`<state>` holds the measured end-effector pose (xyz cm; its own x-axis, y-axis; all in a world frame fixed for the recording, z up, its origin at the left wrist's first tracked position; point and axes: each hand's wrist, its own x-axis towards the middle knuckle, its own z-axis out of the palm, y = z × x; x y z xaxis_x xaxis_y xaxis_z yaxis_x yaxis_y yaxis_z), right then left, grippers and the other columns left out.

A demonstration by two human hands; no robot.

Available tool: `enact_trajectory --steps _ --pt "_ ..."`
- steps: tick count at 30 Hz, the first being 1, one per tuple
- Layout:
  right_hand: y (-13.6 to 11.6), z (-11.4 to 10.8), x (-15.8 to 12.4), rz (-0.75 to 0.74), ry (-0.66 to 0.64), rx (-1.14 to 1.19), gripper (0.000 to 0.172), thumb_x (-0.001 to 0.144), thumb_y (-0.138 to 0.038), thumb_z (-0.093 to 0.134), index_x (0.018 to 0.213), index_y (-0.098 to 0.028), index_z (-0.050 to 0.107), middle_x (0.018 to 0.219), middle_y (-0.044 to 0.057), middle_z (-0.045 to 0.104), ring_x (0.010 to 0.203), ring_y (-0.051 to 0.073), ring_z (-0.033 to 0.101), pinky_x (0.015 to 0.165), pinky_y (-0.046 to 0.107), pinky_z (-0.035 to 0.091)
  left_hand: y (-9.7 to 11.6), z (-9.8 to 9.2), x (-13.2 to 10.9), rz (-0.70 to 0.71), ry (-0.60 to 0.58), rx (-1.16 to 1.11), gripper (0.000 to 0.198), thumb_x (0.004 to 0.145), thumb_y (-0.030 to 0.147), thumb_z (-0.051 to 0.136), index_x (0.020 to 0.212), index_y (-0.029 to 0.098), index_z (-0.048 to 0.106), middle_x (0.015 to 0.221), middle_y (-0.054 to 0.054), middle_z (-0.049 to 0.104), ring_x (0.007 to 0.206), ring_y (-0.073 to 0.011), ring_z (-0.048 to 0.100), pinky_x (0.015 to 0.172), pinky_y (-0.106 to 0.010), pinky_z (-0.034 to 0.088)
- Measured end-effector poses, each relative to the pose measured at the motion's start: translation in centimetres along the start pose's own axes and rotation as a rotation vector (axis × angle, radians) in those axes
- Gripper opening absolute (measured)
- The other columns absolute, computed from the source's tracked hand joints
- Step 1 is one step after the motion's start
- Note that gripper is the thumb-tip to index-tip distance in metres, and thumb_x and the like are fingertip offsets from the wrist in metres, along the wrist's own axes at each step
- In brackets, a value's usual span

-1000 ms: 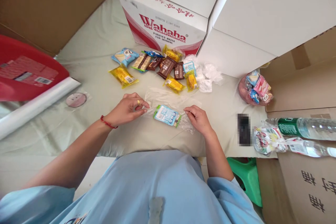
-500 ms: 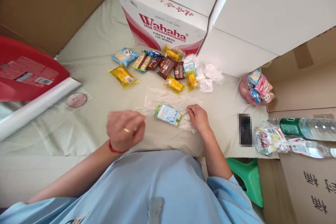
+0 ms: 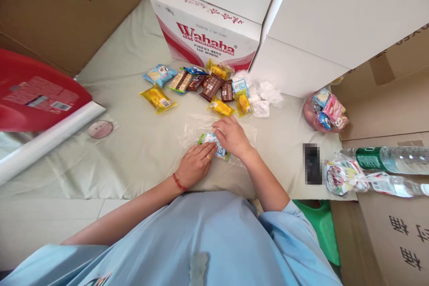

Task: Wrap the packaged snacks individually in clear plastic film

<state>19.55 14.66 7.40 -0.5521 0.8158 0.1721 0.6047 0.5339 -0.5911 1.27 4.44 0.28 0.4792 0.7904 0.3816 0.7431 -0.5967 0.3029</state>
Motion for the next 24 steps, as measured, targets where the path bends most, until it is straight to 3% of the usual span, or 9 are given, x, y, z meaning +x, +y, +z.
enact_trajectory --steps 2,5,6,10,14,17,19,22,24 --pt "-0.6 1.3 1.6 -0.069 -0.153 0.032 0.026 0.103 -0.032 0.059 0.119 -0.018 0.073 0.114 0.012 0.072 0.108 0.026 0.061 0.103 0.043 0.046 0.0 0.6 -0.3 0.037 0.057 0.055 0.039 0.099 0.011 0.049 0.134 0.012 0.067 0.132 -0.016 0.073 0.127 -0.0277 0.066 0.105 -0.046 0.053" --pt "-1.6 3.0 3.8 -0.11 -0.362 0.048 0.04 0.093 -0.033 0.074 0.129 -0.015 0.068 0.116 0.013 0.071 0.109 0.026 0.06 0.102 0.041 0.045 -0.1 1.2 -0.9 0.04 0.066 0.082 0.037 0.1 0.012 0.051 0.131 0.012 0.069 0.123 -0.016 0.077 0.123 -0.0285 0.067 0.106 -0.048 0.052" --pt "-2.0 3.4 4.5 -0.118 -0.422 0.057 0.039 0.09 -0.031 0.078 0.125 -0.016 0.07 0.111 0.011 0.071 0.106 0.025 0.06 0.099 0.039 0.045 -0.1 1.3 -1.0 0.032 0.053 0.079 0.038 0.1 0.013 0.05 0.133 0.013 0.069 0.123 -0.016 0.077 0.122 -0.0288 0.068 0.106 -0.05 0.052" --pt "-2.8 4.3 6.7 -0.177 -0.581 0.259 0.005 0.087 -0.018 0.074 0.089 -0.016 0.07 0.09 0.002 0.067 0.087 0.017 0.06 0.094 0.033 0.044 -0.1 1.8 -1.4 0.031 0.028 0.064 0.045 0.101 0.013 0.048 0.143 0.012 0.062 0.138 -0.016 0.07 0.135 -0.0284 0.061 0.116 -0.05 0.047" --pt "-2.6 4.9 8.3 -0.051 -0.626 0.518 0.006 0.086 -0.02 0.067 0.088 -0.017 0.062 0.083 -0.003 0.062 0.077 0.013 0.056 0.078 0.026 0.046 -0.1 1.8 -1.4 0.053 0.044 0.093 0.045 0.102 0.013 0.047 0.145 0.011 0.061 0.145 -0.015 0.067 0.139 -0.0251 0.059 0.119 -0.044 0.045" --pt "-1.9 5.3 9.6 0.052 -0.536 0.582 0.014 0.094 -0.03 0.059 0.094 -0.017 0.063 0.08 -0.003 0.062 0.074 0.013 0.055 0.074 0.026 0.046 0.0 1.6 -1.2 0.061 0.059 0.112 0.042 0.103 0.014 0.047 0.141 0.011 0.063 0.145 -0.015 0.067 0.136 -0.0247 0.061 0.116 -0.042 0.046" --pt "-1.4 5.4 10.6 0.012 -0.467 0.5 0.019 0.097 -0.027 0.053 0.101 -0.015 0.067 0.09 0.002 0.067 0.083 0.015 0.059 0.08 0.027 0.047 0.1 1.5 -1.1 0.072 0.067 0.111 0.04 0.103 0.014 0.048 0.139 0.01 0.064 0.145 -0.015 0.067 0.135 -0.025 0.062 0.116 -0.042 0.046" --pt "-1.1 5.6 11.9 -0.223 -0.616 0.264 0.036 0.087 -0.007 0.057 0.118 -0.017 0.072 0.117 0.007 0.071 0.103 0.017 0.063 0.092 0.029 0.046 0.0 1.6 -1.1 0.078 0.056 0.086 0.041 0.103 0.013 0.046 0.14 0.009 0.063 0.146 -0.017 0.066 0.137 -0.0252 0.061 0.117 -0.042 0.045" --pt "-1.4 5.8 12.5 -0.345 -0.79 0.125 0.055 0.081 0.001 0.06 0.13 -0.02 0.071 0.12 0.006 0.071 0.101 0.017 0.063 0.091 0.027 0.044 0.0 1.7 -1.2 0.074 0.035 0.067 0.043 0.104 0.013 0.045 0.144 0.009 0.06 0.147 -0.017 0.065 0.139 -0.0248 0.059 0.119 -0.043 0.043"
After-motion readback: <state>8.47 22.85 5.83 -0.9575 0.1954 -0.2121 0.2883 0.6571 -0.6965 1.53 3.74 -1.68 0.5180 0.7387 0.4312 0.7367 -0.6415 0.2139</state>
